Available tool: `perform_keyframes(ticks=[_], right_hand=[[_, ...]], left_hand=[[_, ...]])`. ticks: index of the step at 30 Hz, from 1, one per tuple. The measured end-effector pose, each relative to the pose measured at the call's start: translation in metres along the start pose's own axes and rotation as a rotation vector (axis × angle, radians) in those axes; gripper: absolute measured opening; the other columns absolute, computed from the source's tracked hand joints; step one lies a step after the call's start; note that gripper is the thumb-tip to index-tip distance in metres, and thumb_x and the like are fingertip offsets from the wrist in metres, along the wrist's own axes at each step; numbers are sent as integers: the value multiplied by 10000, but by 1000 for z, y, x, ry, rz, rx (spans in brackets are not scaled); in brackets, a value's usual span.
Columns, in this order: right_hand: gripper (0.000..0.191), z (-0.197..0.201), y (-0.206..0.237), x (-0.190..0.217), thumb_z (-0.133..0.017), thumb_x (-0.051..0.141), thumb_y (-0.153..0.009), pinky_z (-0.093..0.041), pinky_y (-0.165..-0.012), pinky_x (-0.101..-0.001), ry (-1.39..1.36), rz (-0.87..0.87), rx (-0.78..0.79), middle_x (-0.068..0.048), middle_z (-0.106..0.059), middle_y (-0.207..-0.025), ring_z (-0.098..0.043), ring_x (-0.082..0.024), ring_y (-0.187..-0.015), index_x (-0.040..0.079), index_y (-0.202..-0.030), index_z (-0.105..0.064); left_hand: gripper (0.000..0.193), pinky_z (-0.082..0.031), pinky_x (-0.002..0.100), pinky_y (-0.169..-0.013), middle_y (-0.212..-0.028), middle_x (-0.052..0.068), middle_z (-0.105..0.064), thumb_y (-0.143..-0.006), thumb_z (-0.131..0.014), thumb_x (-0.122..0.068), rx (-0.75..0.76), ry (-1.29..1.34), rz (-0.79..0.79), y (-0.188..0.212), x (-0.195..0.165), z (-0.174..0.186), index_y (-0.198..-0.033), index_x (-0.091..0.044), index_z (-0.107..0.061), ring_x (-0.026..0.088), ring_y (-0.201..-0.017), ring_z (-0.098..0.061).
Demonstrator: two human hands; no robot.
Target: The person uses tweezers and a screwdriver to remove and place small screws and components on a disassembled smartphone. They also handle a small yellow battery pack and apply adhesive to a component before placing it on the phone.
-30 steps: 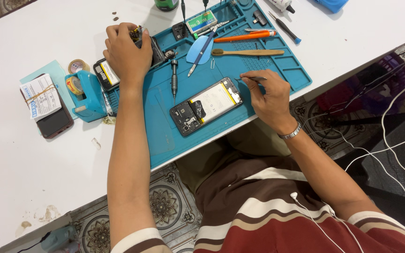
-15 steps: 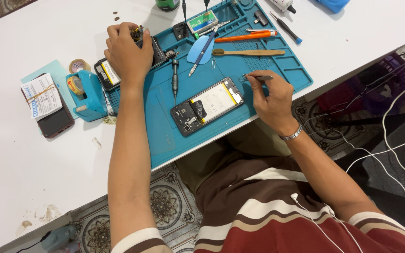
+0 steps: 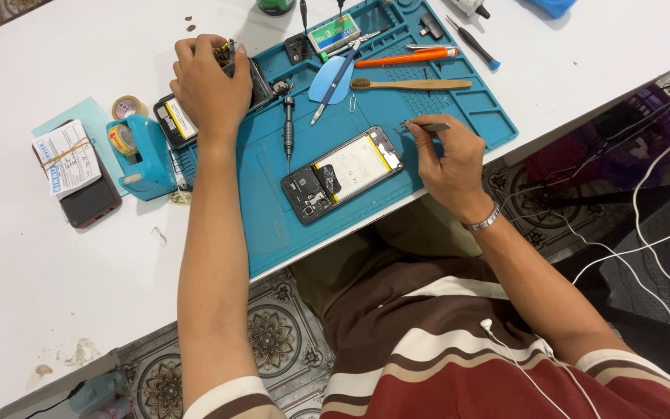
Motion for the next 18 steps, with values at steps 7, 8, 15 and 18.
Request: perform_keyframes(ticks=[7, 8, 15, 18], right_hand=[[61, 1, 1, 0, -714, 15, -1028, -577, -691, -279, -2, -8, -9, -143, -753, -994, -752, -213, -841, -23, -1075, -714], [61, 2, 1, 0, -714, 21, -1034, -578, -697, -279, -7, -1, -13, -141, -751, -994, -751, -212, -844, -22, -1077, -711], [84, 2, 2, 1, -717, 53, -1043, -520, -605, -270, -6, -71, -57, -130, -753, -916, -718, -186, -730, -30, -1060, -723], [93, 2, 3, 0, -707, 64, -1060, -528, -618, -266, -12, -72, -74, -119, -761, -923, -722, -178, -737, -28, -1057, -715]], left_hand=[[265, -402, 458, -870, -1137, 65, -546, -977, -722, -351, 2, -2, 8, 0, 0, -1, -1104, -121, -688, 267, -1010, -568], [265, -402, 458, -871, -1137, 65, -546, -978, -721, -351, 4, -1, 6, 0, 0, -1, -1105, -121, -688, 266, -1009, -568], [267, -403, 460, -872, -1140, 64, -546, -981, -722, -350, -4, 0, 1, 1, 0, 0, -1112, -120, -688, 267, -1006, -568], [266, -402, 461, -868, -1138, 62, -547, -979, -721, -351, 3, -2, 12, 1, 0, -1, -1107, -120, -688, 267, -1012, -568]])
Point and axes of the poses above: each hand's wrist, its own y-axis away from the middle knuckle, its own z-axis out of the back of the hand, x = y × z, the point moved 1 cm from there along -y, towards the middle knuckle
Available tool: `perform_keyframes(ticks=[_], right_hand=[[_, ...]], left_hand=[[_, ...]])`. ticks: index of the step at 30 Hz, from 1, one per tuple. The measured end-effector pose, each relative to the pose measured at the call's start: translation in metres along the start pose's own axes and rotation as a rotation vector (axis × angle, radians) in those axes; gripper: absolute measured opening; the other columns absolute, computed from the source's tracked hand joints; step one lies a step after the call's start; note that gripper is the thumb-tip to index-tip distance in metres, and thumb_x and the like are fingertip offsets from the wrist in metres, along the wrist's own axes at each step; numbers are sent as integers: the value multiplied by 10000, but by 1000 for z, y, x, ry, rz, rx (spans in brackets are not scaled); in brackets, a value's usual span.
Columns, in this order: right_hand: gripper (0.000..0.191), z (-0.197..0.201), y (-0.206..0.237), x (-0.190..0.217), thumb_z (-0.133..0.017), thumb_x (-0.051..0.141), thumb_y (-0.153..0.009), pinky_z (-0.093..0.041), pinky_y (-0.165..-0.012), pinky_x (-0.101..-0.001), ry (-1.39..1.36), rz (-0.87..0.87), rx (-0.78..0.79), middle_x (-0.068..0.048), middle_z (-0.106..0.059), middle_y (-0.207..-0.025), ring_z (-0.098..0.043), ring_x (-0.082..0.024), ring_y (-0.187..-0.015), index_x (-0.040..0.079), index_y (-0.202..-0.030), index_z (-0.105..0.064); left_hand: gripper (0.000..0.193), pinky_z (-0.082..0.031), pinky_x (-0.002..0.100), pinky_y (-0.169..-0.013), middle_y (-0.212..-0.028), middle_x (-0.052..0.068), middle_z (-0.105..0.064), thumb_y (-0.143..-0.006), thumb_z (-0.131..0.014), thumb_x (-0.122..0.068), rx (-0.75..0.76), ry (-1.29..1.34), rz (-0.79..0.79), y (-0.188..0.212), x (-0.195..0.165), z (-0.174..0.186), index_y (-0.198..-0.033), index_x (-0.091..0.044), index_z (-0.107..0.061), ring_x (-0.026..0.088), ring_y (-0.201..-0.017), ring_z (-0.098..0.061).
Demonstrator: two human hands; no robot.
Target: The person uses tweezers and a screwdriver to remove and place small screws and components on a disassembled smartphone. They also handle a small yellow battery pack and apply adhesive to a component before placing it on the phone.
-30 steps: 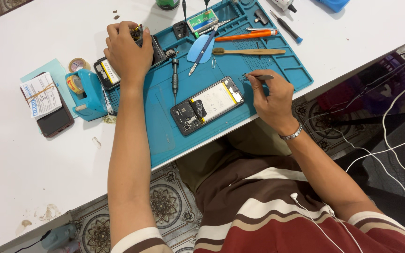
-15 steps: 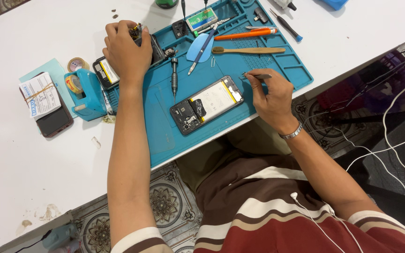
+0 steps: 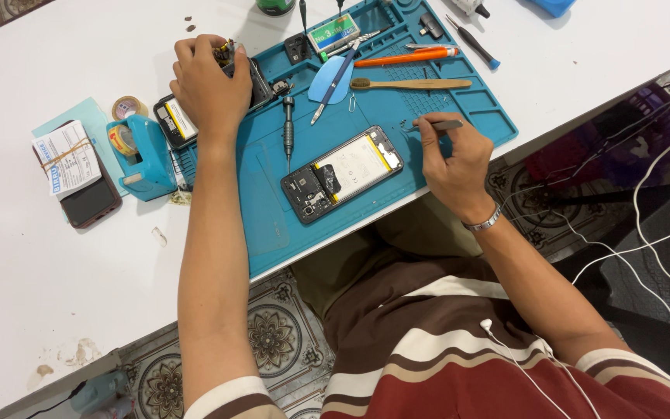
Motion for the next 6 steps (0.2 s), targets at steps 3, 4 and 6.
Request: perform_keyframes(ticks=[3, 4, 6], right_hand=[[94, 0, 0, -1, -700, 68, -1072, -545, -648, -268, 1, 32, -4, -116, -762, -941, -731, -180, -768, -24, -1064, -710], [93, -1, 0, -1, -699, 69, -1075, -549, -656, -270, 2, 44, -5, -116, -761, -944, -734, -182, -777, -23, -1067, -710], [97, 0, 0, -1, -699, 73, -1069, -540, -640, -268, 9, 35, -3, -122, -761, -940, -734, -188, -769, -23, -1065, -714]], left_hand=[[264, -404, 462, -870, -1138, 63, -547, -984, -721, -351, -4, 5, -14, 0, 0, 0, -1110, -122, -688, 266, -1016, -571], [264, -403, 463, -871, -1138, 63, -547, -982, -722, -351, -4, 4, -11, 0, 0, 0, -1109, -122, -688, 267, -1016, -571], [264, -402, 464, -872, -1136, 63, -549, -979, -724, -352, -5, 1, -4, 0, 0, 0, -1105, -123, -688, 270, -1016, -570]])
Point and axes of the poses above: each hand's wrist, its own y-axis away from the middle knuckle, its own z-axis out of the back of the hand, x = y × z, the point moved 1 cm from there along -y, towards the middle knuckle
